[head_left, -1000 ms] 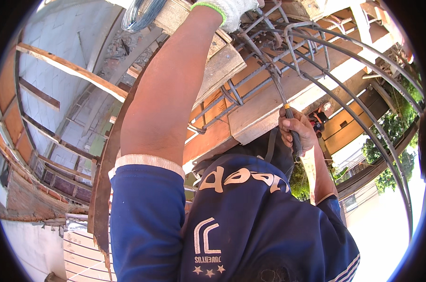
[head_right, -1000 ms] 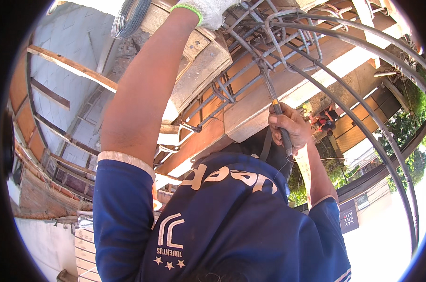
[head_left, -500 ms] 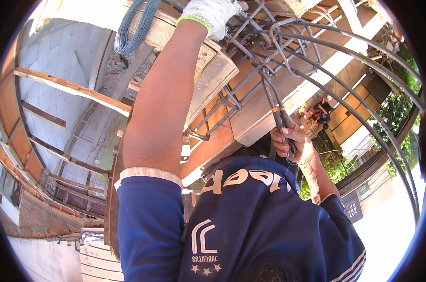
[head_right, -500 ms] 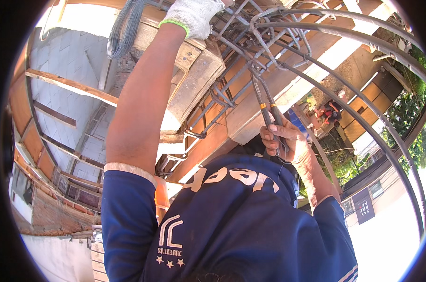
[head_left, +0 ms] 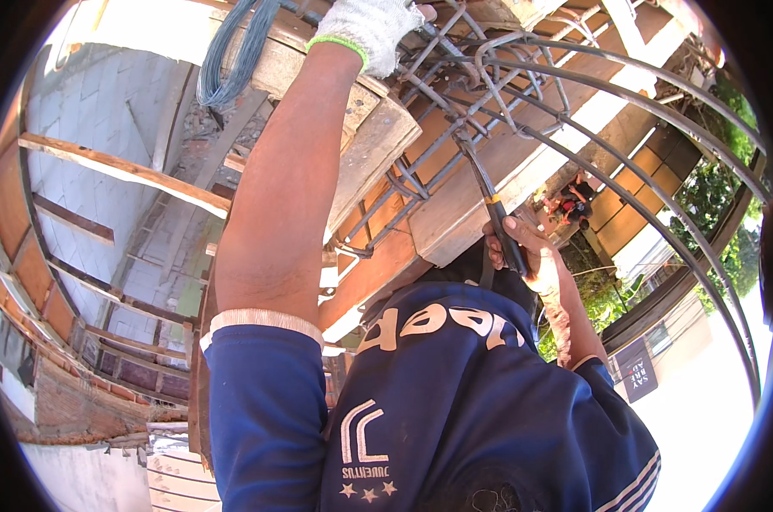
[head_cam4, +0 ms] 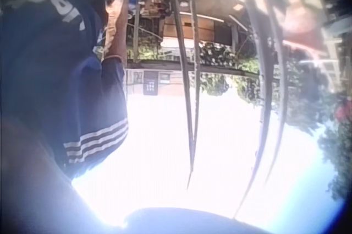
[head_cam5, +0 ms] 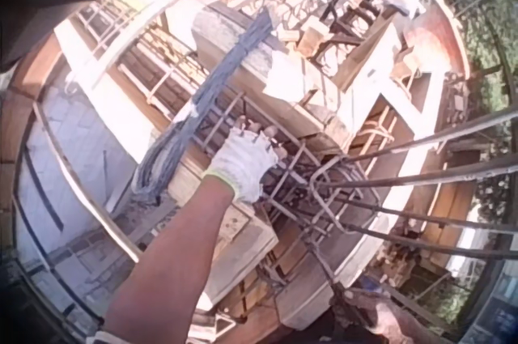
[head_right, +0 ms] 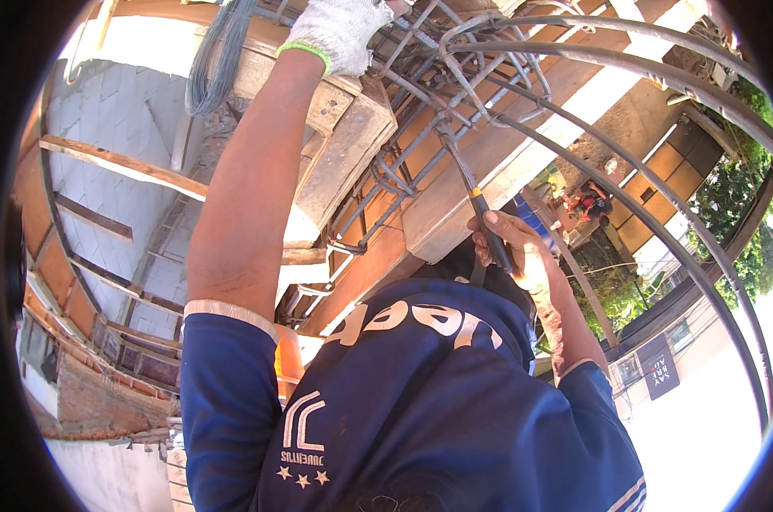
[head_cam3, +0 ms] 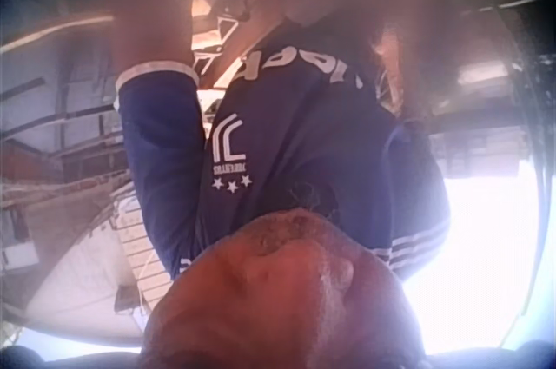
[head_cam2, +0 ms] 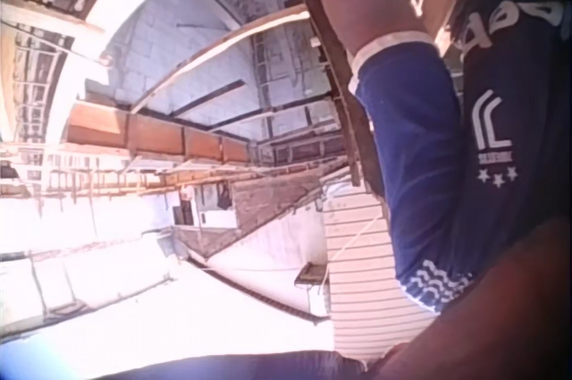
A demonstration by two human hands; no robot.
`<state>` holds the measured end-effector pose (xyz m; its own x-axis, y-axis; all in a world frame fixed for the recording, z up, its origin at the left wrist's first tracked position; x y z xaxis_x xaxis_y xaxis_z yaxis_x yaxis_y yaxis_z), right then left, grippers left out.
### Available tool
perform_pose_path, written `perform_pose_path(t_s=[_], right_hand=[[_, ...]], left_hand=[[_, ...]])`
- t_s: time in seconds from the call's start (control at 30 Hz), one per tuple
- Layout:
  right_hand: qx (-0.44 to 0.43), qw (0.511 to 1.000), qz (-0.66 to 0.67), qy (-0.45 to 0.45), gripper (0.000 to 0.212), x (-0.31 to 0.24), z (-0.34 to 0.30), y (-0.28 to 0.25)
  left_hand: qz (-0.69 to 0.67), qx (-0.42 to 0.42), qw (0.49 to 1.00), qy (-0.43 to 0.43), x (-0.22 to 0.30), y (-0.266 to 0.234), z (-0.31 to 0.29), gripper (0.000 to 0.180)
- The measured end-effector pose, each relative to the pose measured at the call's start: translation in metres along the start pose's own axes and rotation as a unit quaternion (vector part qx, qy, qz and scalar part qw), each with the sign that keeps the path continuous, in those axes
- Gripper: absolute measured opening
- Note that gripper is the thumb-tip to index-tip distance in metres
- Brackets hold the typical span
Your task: The person uses pliers and wire to tie metal reinforcing bars together on a construction framework.
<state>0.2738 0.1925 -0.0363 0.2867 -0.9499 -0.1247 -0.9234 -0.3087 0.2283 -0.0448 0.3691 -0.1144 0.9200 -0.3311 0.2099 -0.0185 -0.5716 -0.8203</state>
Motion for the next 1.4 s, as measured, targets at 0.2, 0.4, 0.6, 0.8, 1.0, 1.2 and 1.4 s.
perform_pose_path(t_s=[0.2,0.4,0.6,0.8,1.0,1.2,1.4], right_hand=[[-0.253,0.890,0.379,0.007,0.033,0.035,0.028,0.013],[0.187,0.889,-0.403,-0.108,0.029,-0.024,-0.006,0.004],[0.241,0.884,-0.391,-0.087,0.033,-0.002,-0.008,0.006],[-0.103,0.943,0.314,0.044,0.054,0.015,-0.003,0.014],[0.158,0.959,-0.227,-0.058,0.037,0.028,0.011,0.000],[0.321,0.718,-0.579,-0.214,0.039,-0.010,-0.008,0.008],[-0.066,0.997,0.020,-0.047,0.030,0.009,0.005,-0.003]], left_hand=[[-0.004,0.010,1.000,0.018,0.003,0.003,0.007,0.073],[-0.009,-0.005,1.000,0.016,0.001,-0.002,0.004,0.073],[0.004,0.009,1.000,0.022,0.001,-0.001,0.005,0.072],[-0.008,0.024,1.000,0.016,0.003,0.006,0.006,0.071],[-0.024,0.036,0.999,0.026,-0.001,0.009,0.003,0.075],[-0.011,0.055,0.998,0.033,-0.007,0.014,-0.004,0.078],[-0.011,0.092,0.995,0.027,-0.004,0.015,-0.016,0.078]])
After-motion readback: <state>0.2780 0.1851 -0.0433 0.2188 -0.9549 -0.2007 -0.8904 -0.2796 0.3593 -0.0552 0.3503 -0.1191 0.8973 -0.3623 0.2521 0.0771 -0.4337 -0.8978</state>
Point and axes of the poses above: each hand's wrist, its own z-axis towards the middle knuckle, its own y-axis out of the palm, x = y × z, the point moved 2 cm from there along z, towards the middle knuckle, and after that the axes turned 4 degrees about -z, right-handed, at the moved point
